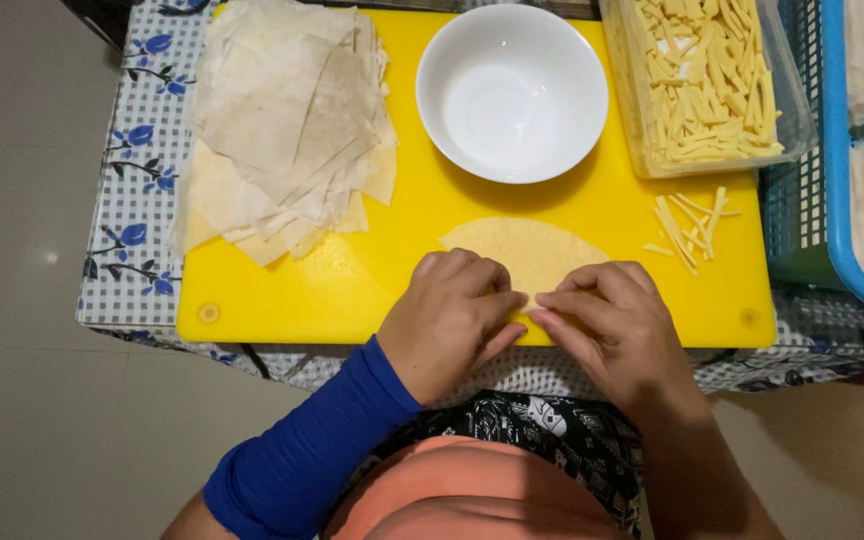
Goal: The person places shredded cheese onto thin square wrappers on a yellow cutting board, then folds and rolls each wrapper into a cylindrical roll. Completed rolls are placed into a blue basket. The person repeats this process multiple times.
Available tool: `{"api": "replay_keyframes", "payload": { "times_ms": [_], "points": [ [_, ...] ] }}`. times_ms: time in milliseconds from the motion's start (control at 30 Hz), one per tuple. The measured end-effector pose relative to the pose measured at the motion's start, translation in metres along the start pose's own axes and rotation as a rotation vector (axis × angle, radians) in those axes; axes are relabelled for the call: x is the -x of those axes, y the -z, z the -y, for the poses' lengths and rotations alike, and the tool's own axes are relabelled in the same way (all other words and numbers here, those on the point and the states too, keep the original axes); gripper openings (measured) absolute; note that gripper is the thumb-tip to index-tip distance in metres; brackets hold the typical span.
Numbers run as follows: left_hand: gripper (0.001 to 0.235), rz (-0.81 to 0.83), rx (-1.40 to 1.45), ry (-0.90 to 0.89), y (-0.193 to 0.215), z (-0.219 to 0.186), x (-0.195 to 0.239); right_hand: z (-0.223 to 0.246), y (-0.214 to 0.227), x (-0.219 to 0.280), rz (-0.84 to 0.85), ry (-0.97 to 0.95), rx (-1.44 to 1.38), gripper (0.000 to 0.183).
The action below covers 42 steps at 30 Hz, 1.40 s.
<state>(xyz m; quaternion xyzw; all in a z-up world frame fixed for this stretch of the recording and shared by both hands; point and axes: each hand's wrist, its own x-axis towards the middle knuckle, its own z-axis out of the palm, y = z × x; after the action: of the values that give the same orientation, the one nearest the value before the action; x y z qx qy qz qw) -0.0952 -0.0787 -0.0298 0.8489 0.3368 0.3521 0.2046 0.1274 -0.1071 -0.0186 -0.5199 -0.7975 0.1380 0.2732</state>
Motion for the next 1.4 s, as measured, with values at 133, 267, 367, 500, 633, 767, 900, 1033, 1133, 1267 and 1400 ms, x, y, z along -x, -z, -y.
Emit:
{"api": "replay_keyframes", "payload": {
  "times_ms": [133, 267, 367, 500, 633, 767, 900, 1033, 1133, 1267, 1400],
  "points": [
    [0.011, 0.035, -0.038, 0.008, -0.006, 0.003, -0.002, -0.003, 0.001, 0.0, 0.002, 0.002, -0.063, 0.028],
    [0.01, 0.034, 0.012, 0.006, -0.007, 0.003, -0.004, -0.005, 0.001, -0.001, 0.027, -0.011, -0.092, 0.023],
    [0.011, 0.034, 0.053, 0.001, -0.007, 0.002, -0.004, -0.006, -0.001, 0.0, 0.002, 0.001, -0.075, 0.019],
    [0.017, 0.047, 0.075, -0.005, -0.004, 0.002, -0.003, -0.005, -0.004, 0.001, -0.015, -0.025, -0.092, 0.015],
    [0.017, 0.042, 0.081, -0.019, 0.0, 0.0, -0.002, -0.006, -0.005, 0.002, -0.018, -0.038, -0.107, 0.014],
    [0.01, 0.061, 0.058, -0.038, 0.001, 0.001, 0.0, -0.008, -0.008, 0.002, -0.015, -0.062, -0.115, 0.013],
    [0.008, 0.047, 0.053, -0.042, 0.0, 0.001, 0.001, -0.007, -0.008, 0.002, -0.023, -0.076, -0.114, 0.013],
    [0.007, 0.043, 0.035, -0.022, -0.005, 0.001, 0.0, -0.007, -0.006, 0.001, -0.026, -0.09, -0.16, 0.022],
    [0.01, 0.028, 0.048, 0.005, -0.008, 0.001, -0.002, -0.005, -0.002, 0.0, 0.005, -0.079, -0.155, 0.024],
    [0.012, 0.074, 0.037, 0.028, -0.007, 0.002, -0.006, -0.005, 0.0, -0.003, 0.037, -0.029, -0.114, 0.023],
    [0.013, 0.079, 0.003, 0.039, -0.007, 0.001, -0.01, -0.007, -0.001, -0.005, 0.046, -0.02, -0.096, 0.021]
  ]
}}
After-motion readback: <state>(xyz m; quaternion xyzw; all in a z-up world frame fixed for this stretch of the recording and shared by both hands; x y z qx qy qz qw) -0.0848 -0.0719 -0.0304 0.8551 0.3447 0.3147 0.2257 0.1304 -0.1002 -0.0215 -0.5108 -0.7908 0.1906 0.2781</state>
